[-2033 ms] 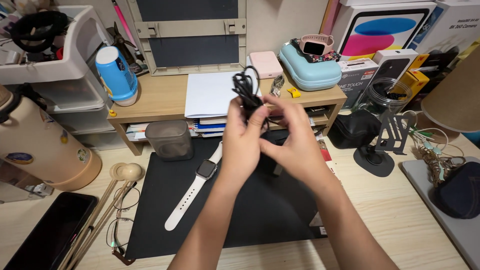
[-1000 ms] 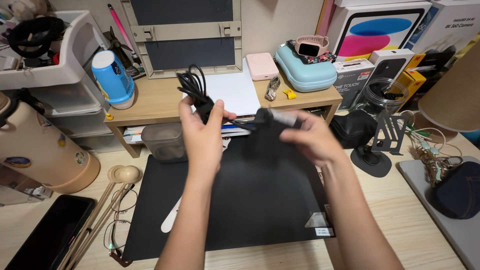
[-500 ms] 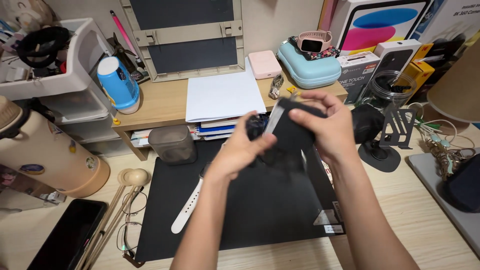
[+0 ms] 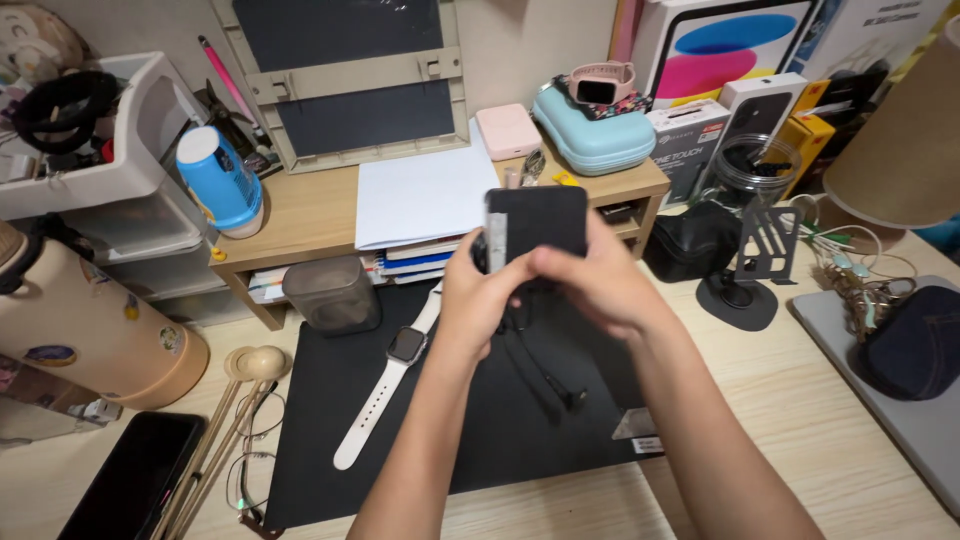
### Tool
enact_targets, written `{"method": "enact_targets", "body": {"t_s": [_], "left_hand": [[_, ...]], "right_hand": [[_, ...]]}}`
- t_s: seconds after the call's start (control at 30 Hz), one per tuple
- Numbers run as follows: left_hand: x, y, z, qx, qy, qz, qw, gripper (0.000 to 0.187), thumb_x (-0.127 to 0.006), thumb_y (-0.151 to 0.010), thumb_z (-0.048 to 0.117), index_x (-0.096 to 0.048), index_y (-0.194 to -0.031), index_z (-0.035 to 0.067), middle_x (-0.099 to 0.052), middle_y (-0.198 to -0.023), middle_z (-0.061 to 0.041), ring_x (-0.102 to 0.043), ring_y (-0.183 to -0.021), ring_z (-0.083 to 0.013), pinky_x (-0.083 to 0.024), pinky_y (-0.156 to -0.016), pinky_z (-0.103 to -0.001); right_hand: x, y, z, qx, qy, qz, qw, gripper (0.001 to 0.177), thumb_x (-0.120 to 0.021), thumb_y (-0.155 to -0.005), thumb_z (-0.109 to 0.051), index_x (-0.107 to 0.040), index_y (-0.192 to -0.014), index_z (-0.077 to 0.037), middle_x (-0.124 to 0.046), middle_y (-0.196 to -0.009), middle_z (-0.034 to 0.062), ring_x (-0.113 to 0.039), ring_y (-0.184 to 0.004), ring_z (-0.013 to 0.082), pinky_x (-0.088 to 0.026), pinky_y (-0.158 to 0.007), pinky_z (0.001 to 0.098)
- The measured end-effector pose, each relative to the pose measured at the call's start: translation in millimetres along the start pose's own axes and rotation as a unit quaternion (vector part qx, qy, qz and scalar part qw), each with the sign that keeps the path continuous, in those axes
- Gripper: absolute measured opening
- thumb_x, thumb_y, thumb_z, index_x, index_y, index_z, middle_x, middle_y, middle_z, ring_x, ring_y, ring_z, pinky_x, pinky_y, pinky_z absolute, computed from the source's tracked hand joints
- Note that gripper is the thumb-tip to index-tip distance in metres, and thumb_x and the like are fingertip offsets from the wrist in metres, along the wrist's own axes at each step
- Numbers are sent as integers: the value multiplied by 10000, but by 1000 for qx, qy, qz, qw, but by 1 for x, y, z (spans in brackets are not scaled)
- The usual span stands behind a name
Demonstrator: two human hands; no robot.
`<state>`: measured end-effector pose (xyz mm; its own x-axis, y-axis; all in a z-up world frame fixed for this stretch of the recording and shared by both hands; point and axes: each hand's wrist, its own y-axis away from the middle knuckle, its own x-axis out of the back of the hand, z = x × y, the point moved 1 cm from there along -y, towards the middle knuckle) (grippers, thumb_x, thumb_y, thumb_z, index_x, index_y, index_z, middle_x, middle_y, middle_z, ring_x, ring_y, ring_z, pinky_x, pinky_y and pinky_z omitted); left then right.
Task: Organizing and tidying up items on a cluttered desk.
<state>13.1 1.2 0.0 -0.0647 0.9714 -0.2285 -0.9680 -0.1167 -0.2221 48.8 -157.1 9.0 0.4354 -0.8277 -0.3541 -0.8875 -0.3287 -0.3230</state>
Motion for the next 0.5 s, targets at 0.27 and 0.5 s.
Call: {"method": "enact_targets", "body": {"t_s": [0.27, 0.5], "left_hand": [[-31, -4, 9, -59, 11, 70, 996, 514, -893, -738, 201, -641, -1145, 14, -715, -860, -13, -621, -639, -69, -494, -520, -220], [-91, -9, 14, -48, 11, 77, 996, 506, -878, -738, 210, -639, -1149, 35, -680, -839, -1, -567, -593, -73, -459, -482, -229]], "right_hand": [[32, 28, -21, -268, 172, -131, 939, 640, -763, -833, -26, -435, -1376, -113, -739, -986, 140, -761, -826, 245, -611, -726, 346], [107, 43, -57, -139, 124, 30, 982, 431, -726, -813, -3, -523, -1193, -20, -725, -844, 136, -698, -691, 202, -574, -634, 335]]}}
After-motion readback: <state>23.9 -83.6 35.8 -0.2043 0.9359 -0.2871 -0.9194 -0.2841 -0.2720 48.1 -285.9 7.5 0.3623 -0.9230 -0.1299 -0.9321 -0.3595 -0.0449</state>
